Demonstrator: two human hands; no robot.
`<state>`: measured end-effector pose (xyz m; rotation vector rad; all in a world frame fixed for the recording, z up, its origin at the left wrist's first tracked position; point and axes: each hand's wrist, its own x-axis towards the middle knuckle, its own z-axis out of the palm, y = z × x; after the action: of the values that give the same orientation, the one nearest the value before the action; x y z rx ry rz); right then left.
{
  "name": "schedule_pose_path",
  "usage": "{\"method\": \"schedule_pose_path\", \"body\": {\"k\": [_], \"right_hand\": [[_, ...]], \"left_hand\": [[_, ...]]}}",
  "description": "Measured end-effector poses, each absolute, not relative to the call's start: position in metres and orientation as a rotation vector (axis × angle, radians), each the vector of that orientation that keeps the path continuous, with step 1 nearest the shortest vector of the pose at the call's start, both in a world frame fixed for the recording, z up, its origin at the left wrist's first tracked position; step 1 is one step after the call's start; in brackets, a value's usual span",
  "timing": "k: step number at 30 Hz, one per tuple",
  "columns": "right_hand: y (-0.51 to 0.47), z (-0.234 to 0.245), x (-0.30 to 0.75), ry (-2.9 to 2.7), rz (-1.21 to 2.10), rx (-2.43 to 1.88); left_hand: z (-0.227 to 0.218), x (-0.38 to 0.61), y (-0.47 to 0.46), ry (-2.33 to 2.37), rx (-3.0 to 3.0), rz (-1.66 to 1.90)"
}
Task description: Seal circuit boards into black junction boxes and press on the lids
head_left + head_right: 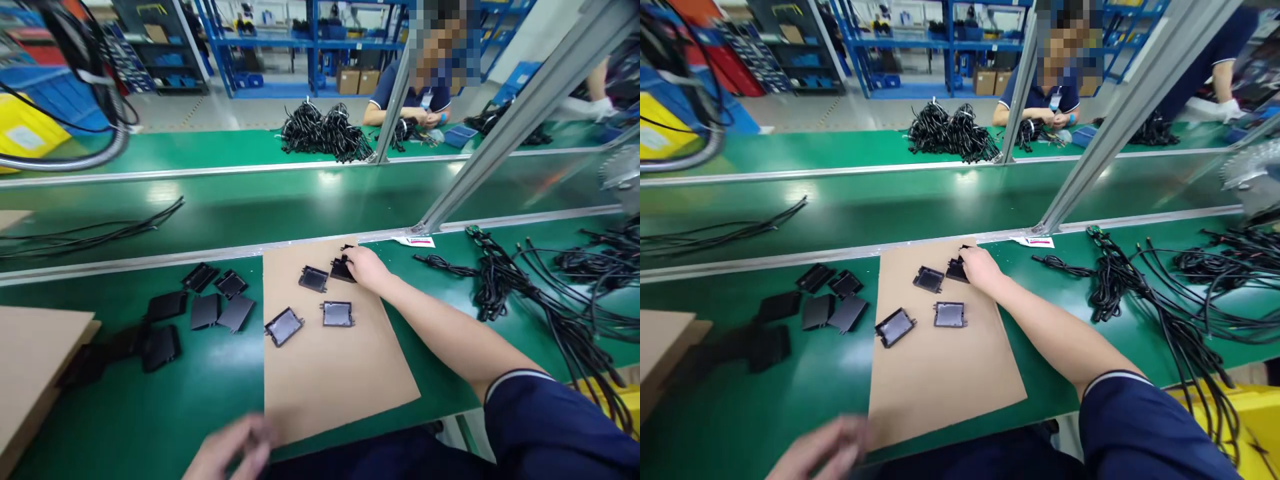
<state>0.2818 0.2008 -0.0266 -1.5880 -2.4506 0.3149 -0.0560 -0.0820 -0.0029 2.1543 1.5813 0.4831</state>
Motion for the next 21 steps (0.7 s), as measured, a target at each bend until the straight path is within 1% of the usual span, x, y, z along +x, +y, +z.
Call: {"method": "schedule_pose_path", "body": {"k": [2,4,8,12,13,15,17,19,21], "right_hand": [[0.213,-0.020,0.270,-2.454,0.330,-1.578],[0.224,-0.012,0.256,-2.452,0.346,-1.545],[0.223,0.007,0.228,-2.483,0.389,-1.446],[0.196,0.010,0.207,-2.552,0.391,-1.381],[0.190,0.007,0.204,-2.585,0.372,-1.348],[0.183,-0.001,0.204,-2.705,0.237,-1.151],[0.179,-0.004,0.221,-2.703,0.144,-1.038],[0.175,0.006,0.262,-2.613,0.129,-1.141],[0.171,0.025,0.327,-2.433,0.171,-1.503]], "left_hand": [[-0.003,-0.038,-0.048,1.655,2.207,0.494],[-0.010,-0.019,-0.015,1.837,2.329,0.496],[-0.037,0.010,0.003,1.629,2.586,0.433],[-0.062,0.031,-0.011,1.402,2.778,0.513],[-0.066,0.037,-0.009,1.368,2.800,0.541],[-0.071,0.052,0.000,1.298,2.815,0.590],[-0.071,0.067,0.012,1.234,2.818,0.656],[-0.066,0.077,0.019,1.224,2.810,0.721],[-0.059,0.082,0.020,1.306,2.778,0.768]]}}
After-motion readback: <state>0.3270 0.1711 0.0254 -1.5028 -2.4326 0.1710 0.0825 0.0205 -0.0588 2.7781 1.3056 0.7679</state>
